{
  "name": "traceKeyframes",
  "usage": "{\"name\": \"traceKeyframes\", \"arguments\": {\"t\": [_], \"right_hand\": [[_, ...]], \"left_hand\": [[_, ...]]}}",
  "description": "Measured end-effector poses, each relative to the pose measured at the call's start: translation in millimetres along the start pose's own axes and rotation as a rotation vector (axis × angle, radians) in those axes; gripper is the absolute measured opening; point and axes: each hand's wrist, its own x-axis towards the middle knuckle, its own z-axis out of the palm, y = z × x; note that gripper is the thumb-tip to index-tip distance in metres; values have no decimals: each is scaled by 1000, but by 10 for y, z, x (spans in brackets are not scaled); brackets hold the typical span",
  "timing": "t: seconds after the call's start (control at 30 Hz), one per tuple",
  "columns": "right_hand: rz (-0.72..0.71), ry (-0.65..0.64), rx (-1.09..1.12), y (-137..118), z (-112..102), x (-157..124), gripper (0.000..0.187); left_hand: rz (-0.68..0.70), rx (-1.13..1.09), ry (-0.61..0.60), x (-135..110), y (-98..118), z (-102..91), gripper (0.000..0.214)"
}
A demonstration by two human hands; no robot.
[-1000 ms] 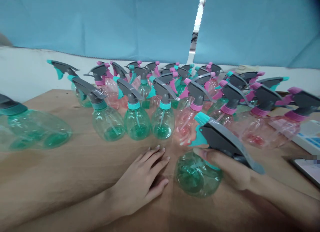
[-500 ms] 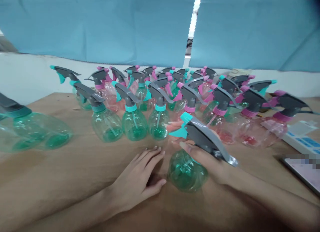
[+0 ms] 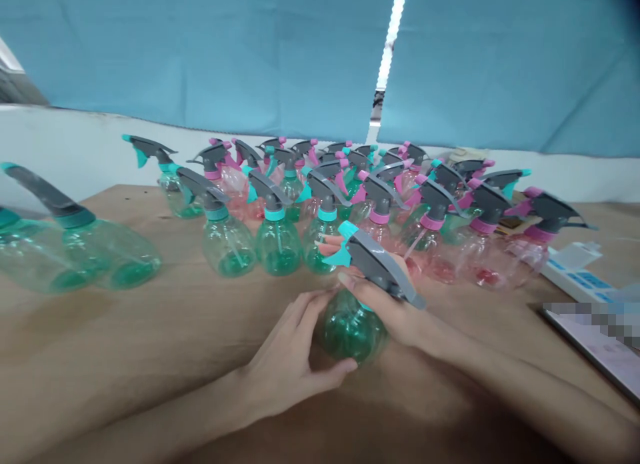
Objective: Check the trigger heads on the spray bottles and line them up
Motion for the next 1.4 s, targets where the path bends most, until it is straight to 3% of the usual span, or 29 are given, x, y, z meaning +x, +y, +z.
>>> {"name": "traceKeyframes", "arguments": {"t": [0.23, 0.5, 0.67, 0.83, 1.0, 1.1, 1.2, 1.3, 1.4], "right_hand": [[-36, 35, 118, -105, 366, 77, 5], [-68, -21, 229, -330, 1029, 295, 8], [-103, -116, 305, -452, 1349, 476, 24], [-114, -312, 165, -524, 1453, 689, 29], [-200, -522, -124, -573, 1303, 858, 53], [-168, -441, -281, -643, 1163, 955, 53], [-203, -248, -343, -714, 1066, 1097, 33], [-319, -14, -572, -724, 1050, 1284, 25], [-342, 64, -789, -673, 1115, 1471, 32]], "left_hand": [[-18, -73, 101, -136, 56, -202, 67], [-143, -40, 251, -569, -114, -548, 61], [-206, 86, 329, -804, -250, -779, 64], [-175, 199, 367, -937, -440, -1019, 50], [-192, 378, 428, -994, -703, -1258, 50], [-207, 522, 467, -977, -852, -1410, 51], [-245, 647, 424, -917, -950, -1561, 52], [-272, 723, 390, -840, -995, -1678, 52], [-288, 784, 350, -768, -1017, -1749, 51]]}}
